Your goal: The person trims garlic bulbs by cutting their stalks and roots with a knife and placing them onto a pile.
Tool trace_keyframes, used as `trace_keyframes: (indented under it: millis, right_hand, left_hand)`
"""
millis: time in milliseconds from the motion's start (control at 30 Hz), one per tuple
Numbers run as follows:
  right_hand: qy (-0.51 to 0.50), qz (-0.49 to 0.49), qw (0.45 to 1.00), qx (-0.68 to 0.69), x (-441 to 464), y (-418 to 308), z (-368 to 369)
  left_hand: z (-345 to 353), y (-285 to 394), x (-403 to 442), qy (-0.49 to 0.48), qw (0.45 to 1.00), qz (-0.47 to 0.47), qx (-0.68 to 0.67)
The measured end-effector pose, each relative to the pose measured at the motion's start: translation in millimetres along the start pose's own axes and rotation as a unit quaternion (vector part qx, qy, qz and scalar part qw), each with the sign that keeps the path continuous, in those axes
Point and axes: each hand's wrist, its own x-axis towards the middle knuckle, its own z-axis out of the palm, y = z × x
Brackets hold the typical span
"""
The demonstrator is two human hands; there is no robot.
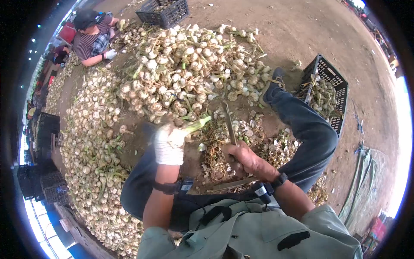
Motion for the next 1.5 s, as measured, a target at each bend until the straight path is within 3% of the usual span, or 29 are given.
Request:
trace_keyframes:
  millis: [33, 67, 100, 133, 167, 200, 233, 267, 300, 333, 367, 433, 467, 533, 633, 733, 767, 867, 967, 1067, 1133, 1200, 1333, 1400, 1433, 1467, 1500]
  right_hand:
    - [-0.004, -0.019, 1.0, -0.008, 3.4, -6.7, 0.2]
    - [0.022, -0.095, 0.994, -0.048, 9.5, -8.7, 0.1]
    - [0.052, -0.097, 0.99, -0.091, 13.8, -10.7, -9.4]
    - [0.084, -0.099, 0.983, -0.133, 19.5, -12.5, -20.4]
    - [0.13, -0.112, 0.978, -0.121, 27.9, -9.7, -33.8]
    - [0.171, -0.123, 0.971, -0.114, 39.3, -4.1, -49.0]
    - [0.249, -0.088, 0.963, -0.057, 55.0, 1.6, -66.4]
    - [0.285, -0.107, 0.948, -0.092, 92.7, 21.6, -104.0]
    - [0.326, -0.096, 0.928, -0.153, 106.9, 8.5, -116.2]
    - [0.391, -0.021, 0.899, -0.196, 119.9, -10.9, -115.9]
    - [0.399, -0.059, 0.879, -0.253, 152.1, -3.4, -141.2]
    - [0.395, -0.096, 0.857, -0.318, 200.5, -5.4, -165.8]
    - [0.436, -0.094, 0.839, -0.311, 217.1, -16.5, -160.6]
    - [0.472, -0.088, 0.823, -0.303, 250.9, -22.5, -162.5]
    - [0.49, -0.048, 0.798, -0.348, 275.5, -21.8, -164.4]
    - [0.45, -0.044, 0.831, -0.324, 293.8, 15.1, -193.8]
    - [0.45, -0.046, 0.831, -0.324, 286.1, 16.7, -190.3]
    - [0.463, -0.045, 0.833, -0.299, 256.0, 20.1, -175.8]
    - [0.47, -0.062, 0.828, -0.299, 224.0, 2.8, -168.5]
    - [0.436, -0.033, 0.85, -0.294, 222.4, -22.9, -166.1]
    - [0.502, -0.05, 0.769, -0.393, 246.8, -21.1, -177.3]
    - [0.456, -0.042, 0.798, -0.391, 255.8, -29.7, -172.1]
    - [0.427, -0.014, 0.799, -0.423, 288.9, -9.2, -177.0]
    - [0.422, -0.021, 0.786, -0.451, 310.6, 9.3, -193.4]
    - [0.447, -0.004, 0.824, -0.347, 300.4, 15.3, -184.1]
    - [0.448, -0.007, 0.823, -0.348, 271.4, 8.4, -170.1]
    - [0.303, -0.097, 0.894, -0.316, 239.4, -0.1, -155.9]
  left_hand:
    - [15.0, 13.8, -3.9, 0.029, 0.999, -0.012, 0.029]
    - [-11.7, 26.2, -2.0, 0.004, 0.997, 0.044, -0.057]
    - [-17.2, 57.8, -23.2, 0.02, 0.975, 0.149, -0.165]
    - [-79.3, 105.1, -14.5, -0.26, 0.922, 0.124, -0.26]
    - [-78.4, 169.3, -27.8, -0.416, 0.887, 0.166, -0.114]
    - [-0.3, 195.1, -81.8, -0.16, 0.913, 0.272, -0.258]
    - [-123.3, 255.6, -80.5, -0.034, 0.838, 0.449, -0.308]
    - [-117.4, 251.3, -72.2, -0.031, 0.836, 0.452, -0.31]
    - [-99.5, 242.5, -57.8, 0.106, 0.798, 0.502, -0.315]
    - [-88.1, 230.7, -47.5, 0.244, 0.743, 0.538, -0.314]
    - [-86.9, 216.5, -43.8, 0.253, 0.74, 0.538, -0.316]
    - [-86.3, 191.4, -38.0, -0.006, 0.909, 0.326, -0.259]
    - [-84.7, 186.4, -32.1, -0.001, 0.908, 0.33, -0.259]
    - [-78.1, 181.5, -23.2, -0.093, 0.958, 0.248, -0.112]
    - [-44.5, 163.4, -6.7, -0.131, 0.969, 0.186, -0.1]
    - [-36.4, 143.5, 0.6, -0.101, 0.982, 0.133, -0.085]
    - [-18.3, 134.9, -1.8, -0.006, 0.989, 0.134, -0.07]
    - [-3.3, 117.0, -8.2, 0.062, 0.992, 0.11, -0.021]
    - [2.4, 109.7, -11.5, 0.034, 0.994, 0.084, -0.055]
    - [5.4, 101.4, -8.4, 0.074, 0.992, 0.098, -0.037]
    - [-0.6, 98.1, -1.4, 0.045, 0.994, 0.083, -0.056]
    - [6.1, 96.0, 1.4, 0.088, 0.991, 0.092, -0.045]
    - [2.0, 95.9, 8.7, 0.088, 0.989, 0.116, 0.019]
    - [-0.3, 93.2, 11.6, 0.08, 0.99, 0.113, -0.022]
    - [-1.1, 89.6, 12.9, 0.079, 0.99, 0.114, -0.023]
    - [-0.5, 83.4, 14.7, 0.101, 0.989, 0.105, 0.03]
    - [4.1, 77.9, 15.2, 0.121, 0.985, 0.096, 0.082]
